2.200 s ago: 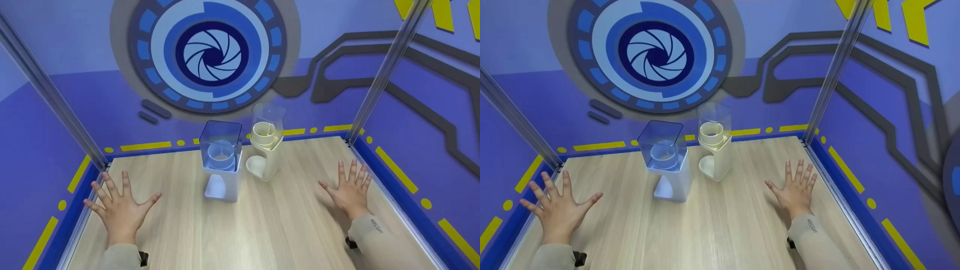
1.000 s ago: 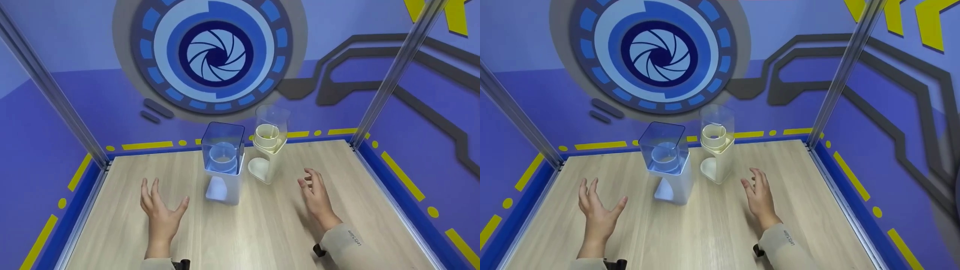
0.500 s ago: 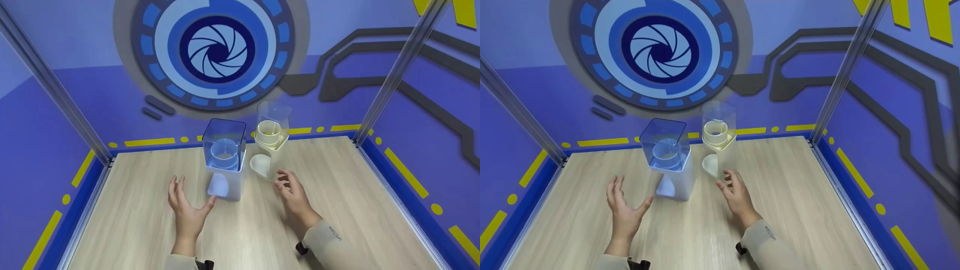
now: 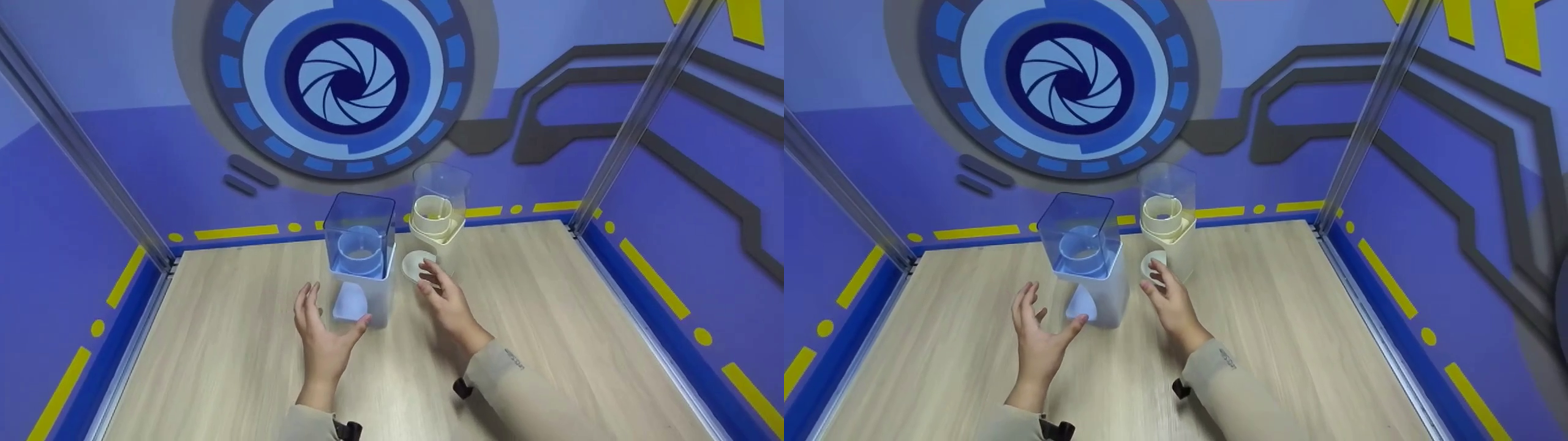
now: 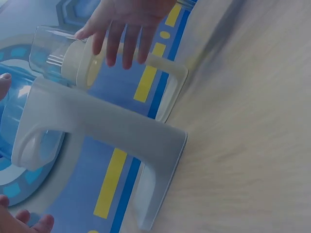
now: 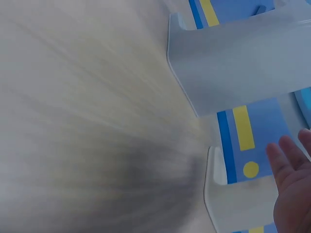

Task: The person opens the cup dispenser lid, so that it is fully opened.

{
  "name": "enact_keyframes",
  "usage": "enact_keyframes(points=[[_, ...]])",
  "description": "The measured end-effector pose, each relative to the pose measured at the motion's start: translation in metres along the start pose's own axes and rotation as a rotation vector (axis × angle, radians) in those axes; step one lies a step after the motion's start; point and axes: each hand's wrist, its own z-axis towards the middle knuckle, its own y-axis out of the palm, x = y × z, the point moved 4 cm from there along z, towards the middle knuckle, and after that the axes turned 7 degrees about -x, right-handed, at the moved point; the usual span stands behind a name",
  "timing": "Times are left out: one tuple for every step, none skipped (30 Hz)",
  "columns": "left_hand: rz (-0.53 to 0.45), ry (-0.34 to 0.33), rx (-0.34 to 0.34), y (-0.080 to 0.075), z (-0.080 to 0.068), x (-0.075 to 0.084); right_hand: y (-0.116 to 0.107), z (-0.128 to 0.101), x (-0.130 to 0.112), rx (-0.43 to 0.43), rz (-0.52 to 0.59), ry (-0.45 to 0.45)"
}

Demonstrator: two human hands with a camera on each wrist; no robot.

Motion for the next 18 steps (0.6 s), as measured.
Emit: enact_keyframes(points=[[-0.004,-0.007,0.005,0.001,0.0,0.001,0.003,0.003,0.0,-0.01,0.013,-0.001],[-0.006,-0.013,0.011,0.003,0.0,0.003,0.006,0.005,-0.001,-0.018,0.02,-0.001],[-0.009,-0.018,0.017,0.004,0.0,0.004,0.008,0.007,-0.002,-0.025,0.025,-0.002],[-0.013,-0.021,0.021,0.006,0.0,0.005,0.01,0.009,-0.003,-0.03,0.029,-0.004],[-0.018,-0.023,0.025,0.008,0.0,0.007,0.012,0.012,-0.004,-0.03,0.031,-0.005],[-0.024,-0.026,0.028,0.01,0.0,0.008,0.014,0.014,-0.005,-0.029,0.031,-0.006],[-0.027,-0.029,0.031,0.012,0.0,0.01,0.015,0.017,-0.006,-0.026,0.03,-0.005],[-0.033,-0.029,0.036,0.014,0.001,0.011,0.017,0.02,-0.007,-0.021,0.034,-0.004],[-0.039,-0.027,0.044,0.016,0.002,0.013,0.018,0.023,-0.009,-0.017,0.041,-0.006],[-0.042,-0.026,0.054,0.018,0.003,0.014,0.019,0.026,-0.011,-0.014,0.05,-0.011],[-0.045,-0.023,0.066,0.02,0.004,0.015,0.02,0.029,-0.013,-0.012,0.059,-0.016],[-0.042,-0.021,0.079,0.023,0.005,0.015,0.022,0.031,-0.014,-0.014,0.068,-0.022],[-0.038,-0.018,0.093,0.025,0.006,0.016,0.023,0.034,-0.015,-0.013,0.077,-0.026],[-0.037,-0.016,0.105,0.027,0.006,0.017,0.024,0.036,-0.017,-0.016,0.084,-0.035],[-0.036,-0.015,0.114,0.029,0.007,0.018,0.026,0.038,-0.018,-0.018,0.084,-0.038],[-0.034,-0.014,0.121,0.03,0.007,0.019,0.027,0.04,-0.02,-0.021,0.086,-0.039],[-0.034,-0.014,0.126,0.032,0.007,0.02,0.028,0.041,-0.021,-0.023,0.087,-0.04],[-0.038,-0.013,0.129,0.034,0.006,0.021,0.03,0.043,-0.022,-0.025,0.091,-0.036]])
